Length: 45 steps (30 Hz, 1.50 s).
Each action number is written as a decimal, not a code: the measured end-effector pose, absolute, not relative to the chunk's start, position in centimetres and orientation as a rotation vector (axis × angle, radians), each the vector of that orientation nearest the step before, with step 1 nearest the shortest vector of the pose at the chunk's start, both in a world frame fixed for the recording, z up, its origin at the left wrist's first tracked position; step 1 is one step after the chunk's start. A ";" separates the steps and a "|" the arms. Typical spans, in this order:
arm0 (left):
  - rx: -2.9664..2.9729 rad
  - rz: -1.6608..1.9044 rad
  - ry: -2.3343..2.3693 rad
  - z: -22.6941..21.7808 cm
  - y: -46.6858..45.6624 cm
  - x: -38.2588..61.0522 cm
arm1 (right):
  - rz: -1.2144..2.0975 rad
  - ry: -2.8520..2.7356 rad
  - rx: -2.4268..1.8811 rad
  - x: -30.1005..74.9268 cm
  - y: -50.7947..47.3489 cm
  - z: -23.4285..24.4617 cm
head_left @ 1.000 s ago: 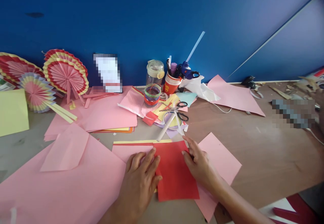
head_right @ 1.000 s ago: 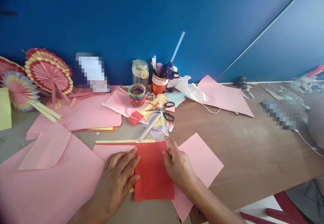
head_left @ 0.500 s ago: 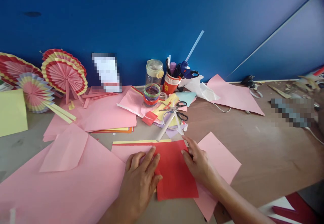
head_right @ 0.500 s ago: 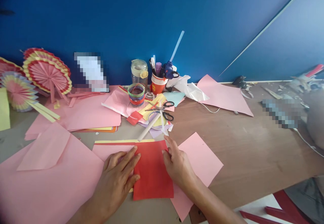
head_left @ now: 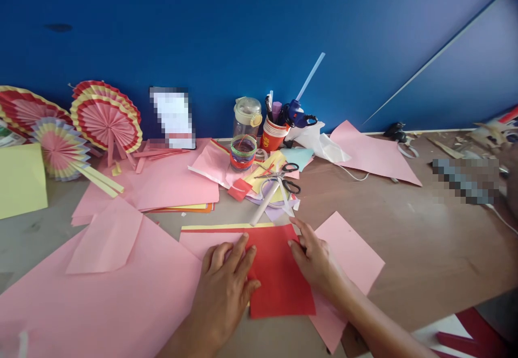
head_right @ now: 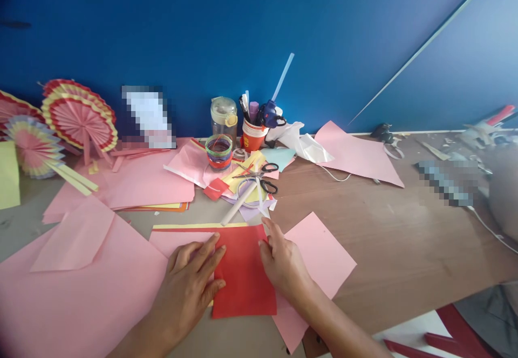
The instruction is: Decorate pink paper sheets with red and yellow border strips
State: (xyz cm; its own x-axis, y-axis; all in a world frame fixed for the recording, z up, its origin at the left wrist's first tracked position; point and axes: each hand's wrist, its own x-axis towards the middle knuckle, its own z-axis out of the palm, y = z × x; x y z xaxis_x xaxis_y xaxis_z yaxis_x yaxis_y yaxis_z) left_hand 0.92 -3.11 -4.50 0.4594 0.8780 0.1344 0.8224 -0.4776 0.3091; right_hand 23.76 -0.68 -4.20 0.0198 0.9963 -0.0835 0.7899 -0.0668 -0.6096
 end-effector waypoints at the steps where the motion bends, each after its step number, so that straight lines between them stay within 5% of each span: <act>1: 2.509 0.401 1.481 -4.5 -3.1 0.9 | 0.714 -1.820 -1.913 23.8 -0.7 -4.2; 45: 2.492 0.347 1.468 -3.9 -2.7 0.8 | 0.756 -1.839 -1.910 23.8 -0.4 -3.9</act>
